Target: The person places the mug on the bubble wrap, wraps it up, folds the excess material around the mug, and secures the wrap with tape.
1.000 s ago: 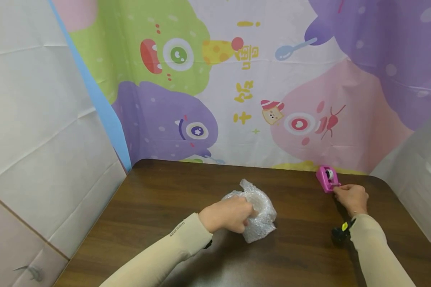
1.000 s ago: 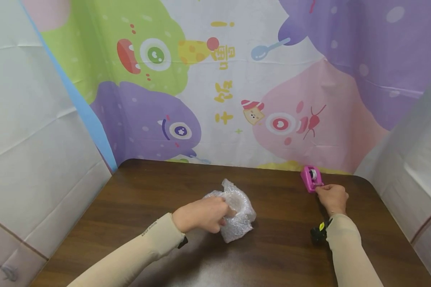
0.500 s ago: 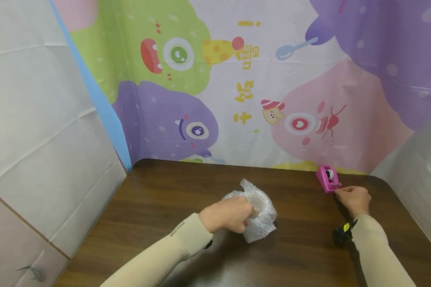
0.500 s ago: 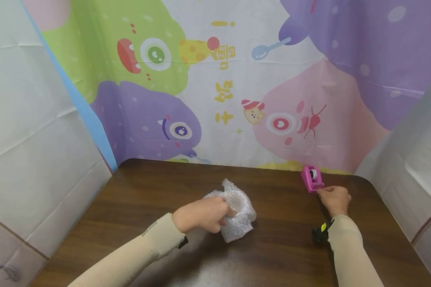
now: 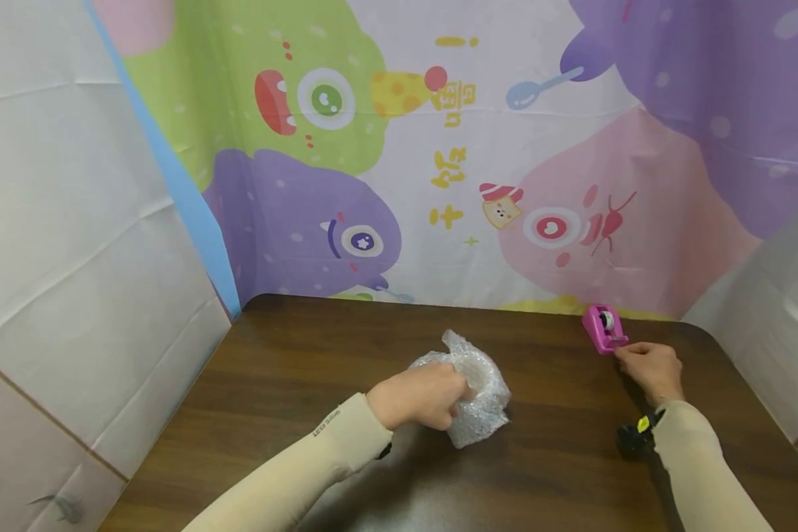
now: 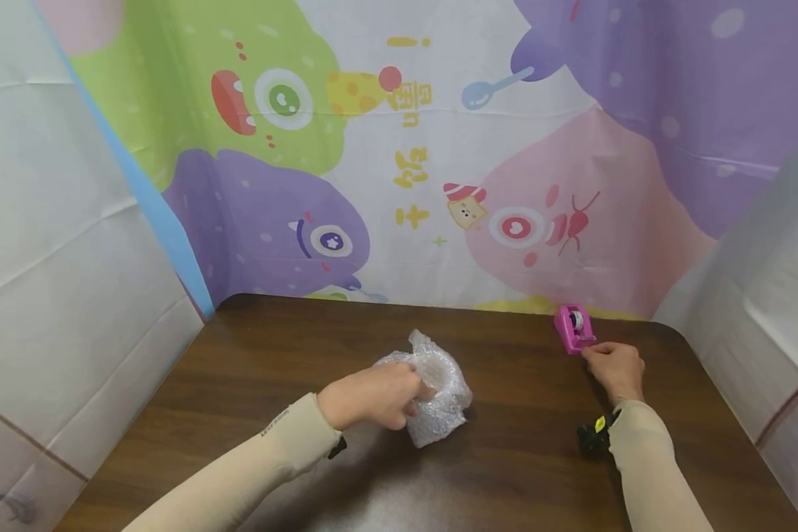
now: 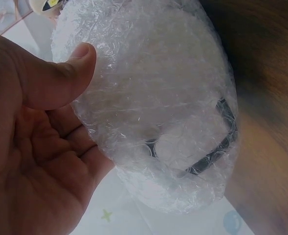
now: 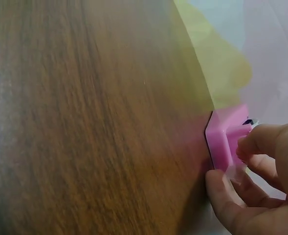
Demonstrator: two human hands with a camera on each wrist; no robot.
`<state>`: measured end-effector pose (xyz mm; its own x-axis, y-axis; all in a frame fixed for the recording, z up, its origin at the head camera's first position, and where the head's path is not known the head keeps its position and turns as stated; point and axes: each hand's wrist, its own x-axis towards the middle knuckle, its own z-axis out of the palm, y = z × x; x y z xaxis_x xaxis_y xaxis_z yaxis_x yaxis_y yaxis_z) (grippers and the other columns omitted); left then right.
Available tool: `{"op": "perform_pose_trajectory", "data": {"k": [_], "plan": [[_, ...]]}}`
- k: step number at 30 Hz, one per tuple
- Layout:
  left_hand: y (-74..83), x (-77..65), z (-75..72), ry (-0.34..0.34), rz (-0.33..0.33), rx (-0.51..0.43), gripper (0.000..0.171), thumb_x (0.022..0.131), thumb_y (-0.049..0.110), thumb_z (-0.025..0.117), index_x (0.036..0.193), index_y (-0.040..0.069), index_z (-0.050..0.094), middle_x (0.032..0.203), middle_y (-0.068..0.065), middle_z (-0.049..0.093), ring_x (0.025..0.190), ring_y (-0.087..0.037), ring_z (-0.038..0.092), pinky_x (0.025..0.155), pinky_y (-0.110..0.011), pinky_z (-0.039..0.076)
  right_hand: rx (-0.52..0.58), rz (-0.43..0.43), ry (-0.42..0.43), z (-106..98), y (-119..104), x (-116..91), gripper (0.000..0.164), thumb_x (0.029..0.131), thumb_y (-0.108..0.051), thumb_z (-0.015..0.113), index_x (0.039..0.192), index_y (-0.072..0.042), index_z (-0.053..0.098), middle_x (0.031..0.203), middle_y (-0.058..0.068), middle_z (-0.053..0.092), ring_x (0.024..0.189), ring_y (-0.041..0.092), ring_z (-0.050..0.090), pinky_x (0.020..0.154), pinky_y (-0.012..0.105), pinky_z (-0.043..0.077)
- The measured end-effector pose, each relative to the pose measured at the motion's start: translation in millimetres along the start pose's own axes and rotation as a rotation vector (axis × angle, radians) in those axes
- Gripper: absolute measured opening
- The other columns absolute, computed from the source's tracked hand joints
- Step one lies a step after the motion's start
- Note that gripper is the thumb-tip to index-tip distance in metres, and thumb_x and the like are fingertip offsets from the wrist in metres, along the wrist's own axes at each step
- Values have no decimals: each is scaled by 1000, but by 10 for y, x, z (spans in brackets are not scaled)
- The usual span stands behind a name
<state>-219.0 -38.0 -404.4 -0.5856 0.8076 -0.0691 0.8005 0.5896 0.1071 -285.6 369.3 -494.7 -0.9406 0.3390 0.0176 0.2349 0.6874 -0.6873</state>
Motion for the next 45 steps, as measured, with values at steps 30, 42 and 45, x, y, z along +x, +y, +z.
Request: {"op": "perform_pose_trajectory", "data": {"k": [30, 42, 45], "plan": [[-25, 24, -50, 20, 3, 39, 25, 82, 11, 75, 70, 21, 55, 58, 13, 44, 56, -7, 39, 53, -22, 37, -29, -181, -35, -30, -291, -188, 37, 95, -31, 73, 111, 2, 76, 108, 24, 75, 87, 23, 62, 68, 27, 44], [4, -9, 0, 10, -17, -6, 27, 82, 8, 74, 70, 20, 53, 59, 13, 47, 57, -5, 38, 53, -20, 35, 13, -231, -81, -61, -410, -398, 38, 96, -33, 74, 110, 2, 75, 100, 18, 77, 78, 12, 58, 61, 24, 46], [11, -14, 17, 18, -14, -3, 32, 81, 8, 73, 68, 21, 47, 58, 13, 43, 57, -5, 35, 52, -20, 32, 11, -262, -88, -54, -452, -448, 36, 95, -34, 75, 109, -1, 76, 105, 18, 77, 82, 11, 61, 64, 23, 48]]}}
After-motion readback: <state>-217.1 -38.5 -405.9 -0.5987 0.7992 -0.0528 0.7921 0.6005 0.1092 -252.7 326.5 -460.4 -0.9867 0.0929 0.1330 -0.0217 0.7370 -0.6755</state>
